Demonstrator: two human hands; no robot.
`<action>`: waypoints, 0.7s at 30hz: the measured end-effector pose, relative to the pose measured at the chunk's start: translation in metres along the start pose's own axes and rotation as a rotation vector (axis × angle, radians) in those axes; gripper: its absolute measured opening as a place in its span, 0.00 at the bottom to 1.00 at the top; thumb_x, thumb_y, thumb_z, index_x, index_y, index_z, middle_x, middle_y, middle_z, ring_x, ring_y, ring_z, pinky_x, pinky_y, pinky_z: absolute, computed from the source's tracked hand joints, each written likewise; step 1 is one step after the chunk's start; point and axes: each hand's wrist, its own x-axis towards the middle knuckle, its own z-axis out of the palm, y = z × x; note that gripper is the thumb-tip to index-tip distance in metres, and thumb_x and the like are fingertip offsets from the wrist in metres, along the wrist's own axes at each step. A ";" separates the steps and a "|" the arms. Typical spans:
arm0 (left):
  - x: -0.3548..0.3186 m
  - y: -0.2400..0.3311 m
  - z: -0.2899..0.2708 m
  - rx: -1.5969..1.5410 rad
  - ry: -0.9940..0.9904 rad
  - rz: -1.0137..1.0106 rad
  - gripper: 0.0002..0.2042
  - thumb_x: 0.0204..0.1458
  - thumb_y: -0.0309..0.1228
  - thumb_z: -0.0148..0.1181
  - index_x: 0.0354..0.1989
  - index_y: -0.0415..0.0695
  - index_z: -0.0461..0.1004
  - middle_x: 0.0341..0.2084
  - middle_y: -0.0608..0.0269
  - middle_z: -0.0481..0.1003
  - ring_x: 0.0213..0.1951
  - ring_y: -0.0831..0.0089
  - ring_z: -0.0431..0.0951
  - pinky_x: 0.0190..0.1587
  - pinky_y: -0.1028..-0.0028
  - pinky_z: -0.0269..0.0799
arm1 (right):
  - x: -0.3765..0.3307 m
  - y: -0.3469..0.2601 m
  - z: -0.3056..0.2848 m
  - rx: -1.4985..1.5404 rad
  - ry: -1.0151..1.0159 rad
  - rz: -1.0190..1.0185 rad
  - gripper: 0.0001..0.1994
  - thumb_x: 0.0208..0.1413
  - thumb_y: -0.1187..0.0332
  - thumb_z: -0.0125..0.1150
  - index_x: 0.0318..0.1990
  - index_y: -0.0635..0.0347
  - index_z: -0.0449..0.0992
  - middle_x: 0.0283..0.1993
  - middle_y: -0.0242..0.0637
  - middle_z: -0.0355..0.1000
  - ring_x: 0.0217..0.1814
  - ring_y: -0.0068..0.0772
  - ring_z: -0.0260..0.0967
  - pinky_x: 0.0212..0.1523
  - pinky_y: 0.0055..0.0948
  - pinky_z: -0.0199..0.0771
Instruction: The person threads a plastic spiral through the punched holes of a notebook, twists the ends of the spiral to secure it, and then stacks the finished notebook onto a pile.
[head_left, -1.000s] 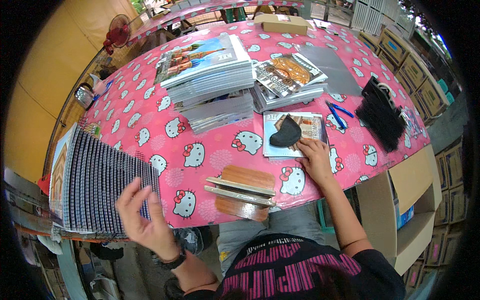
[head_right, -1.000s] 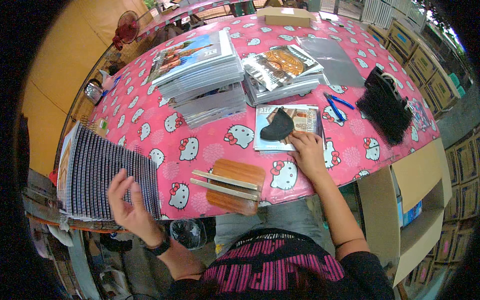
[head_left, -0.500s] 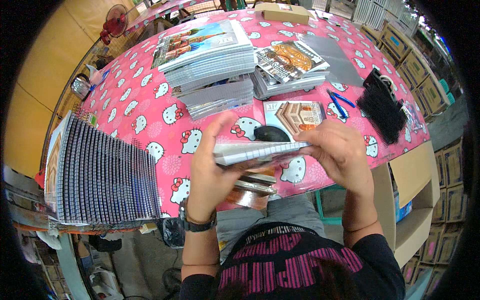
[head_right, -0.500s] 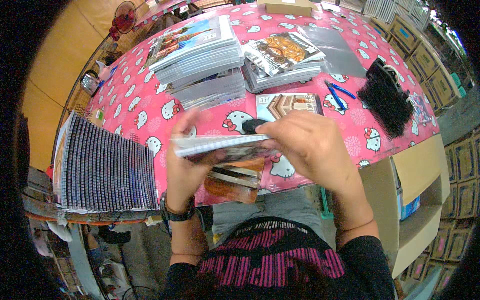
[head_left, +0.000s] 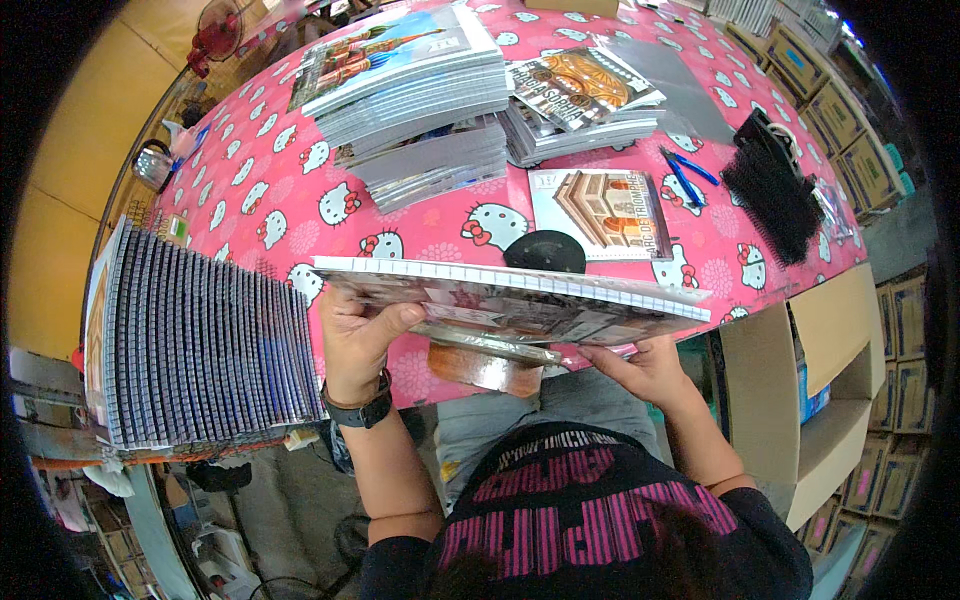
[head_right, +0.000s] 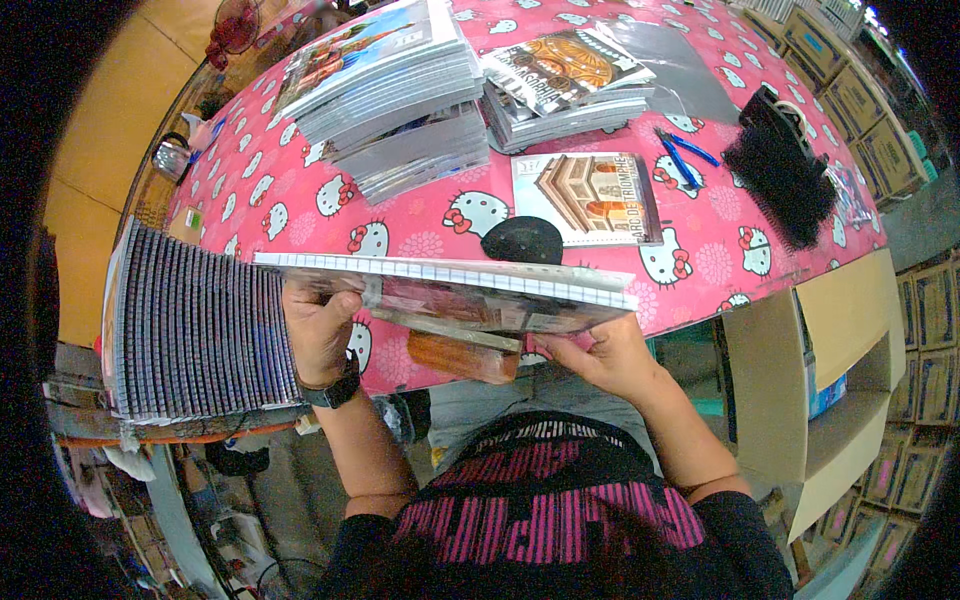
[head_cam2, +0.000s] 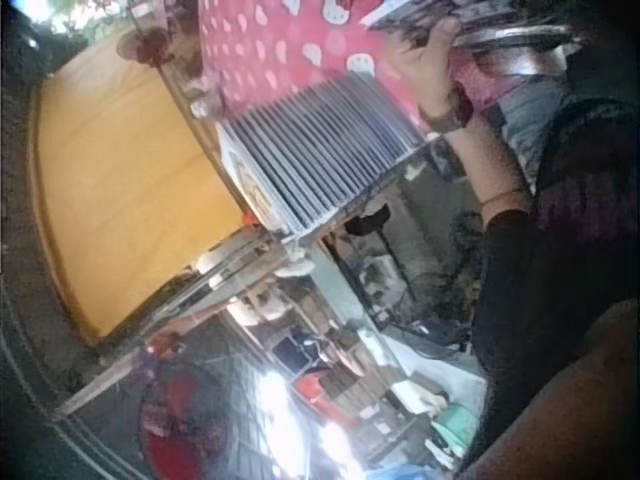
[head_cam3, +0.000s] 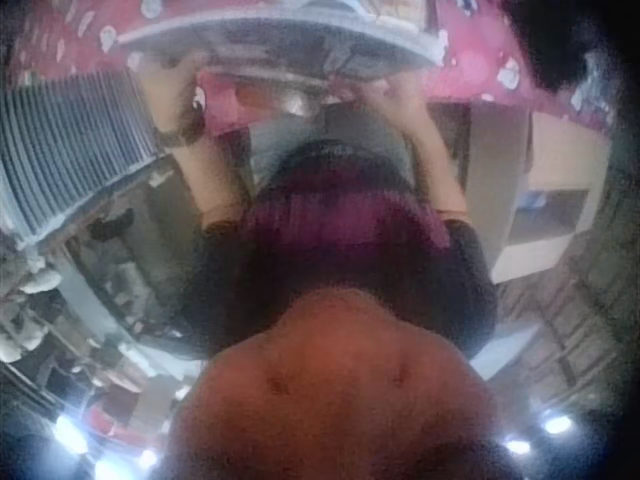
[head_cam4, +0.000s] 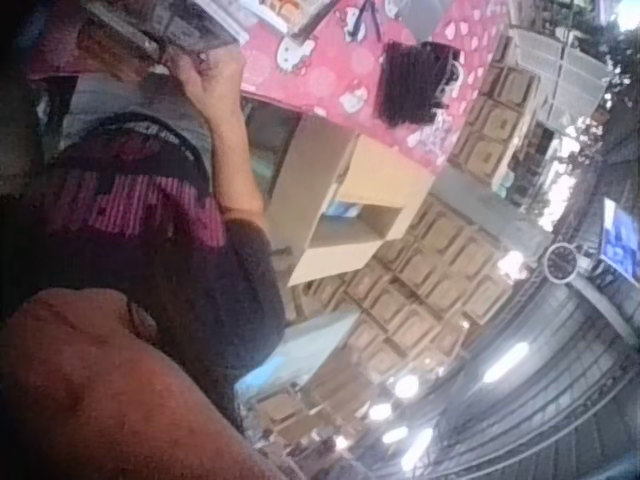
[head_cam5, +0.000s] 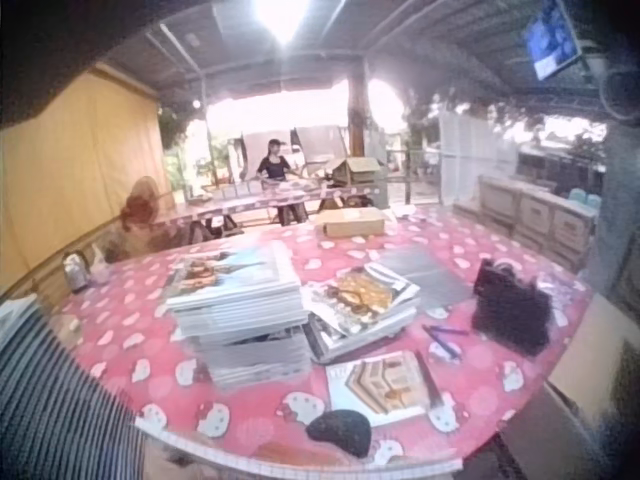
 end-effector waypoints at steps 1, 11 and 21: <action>0.002 0.002 0.003 -0.017 0.015 -0.024 0.13 0.38 0.22 0.69 0.34 0.38 0.75 0.30 0.59 0.78 0.32 0.73 0.78 0.37 0.73 0.73 | 0.005 -0.002 0.001 -0.051 0.032 -0.167 0.08 0.45 0.76 0.63 0.35 0.62 0.77 0.34 0.38 0.74 0.31 0.33 0.72 0.36 0.29 0.71; -0.005 -0.004 -0.025 0.149 0.016 -0.090 0.12 0.41 0.20 0.64 0.34 0.40 0.69 0.31 0.57 0.74 0.33 0.69 0.75 0.38 0.72 0.72 | 0.018 0.020 -0.010 -0.297 -0.256 -0.196 0.13 0.43 0.71 0.62 0.39 0.61 0.75 0.35 0.44 0.72 0.39 0.46 0.71 0.41 0.36 0.71; -0.031 -0.053 -0.054 -0.077 0.126 -0.108 0.26 0.54 0.43 0.53 0.55 0.37 0.61 0.48 0.53 0.68 0.52 0.65 0.67 0.55 0.67 0.60 | 0.029 0.169 -0.241 -1.166 0.714 0.689 0.18 0.47 0.60 0.61 0.45 0.56 0.72 0.47 0.39 0.69 0.53 0.43 0.64 0.49 0.50 0.66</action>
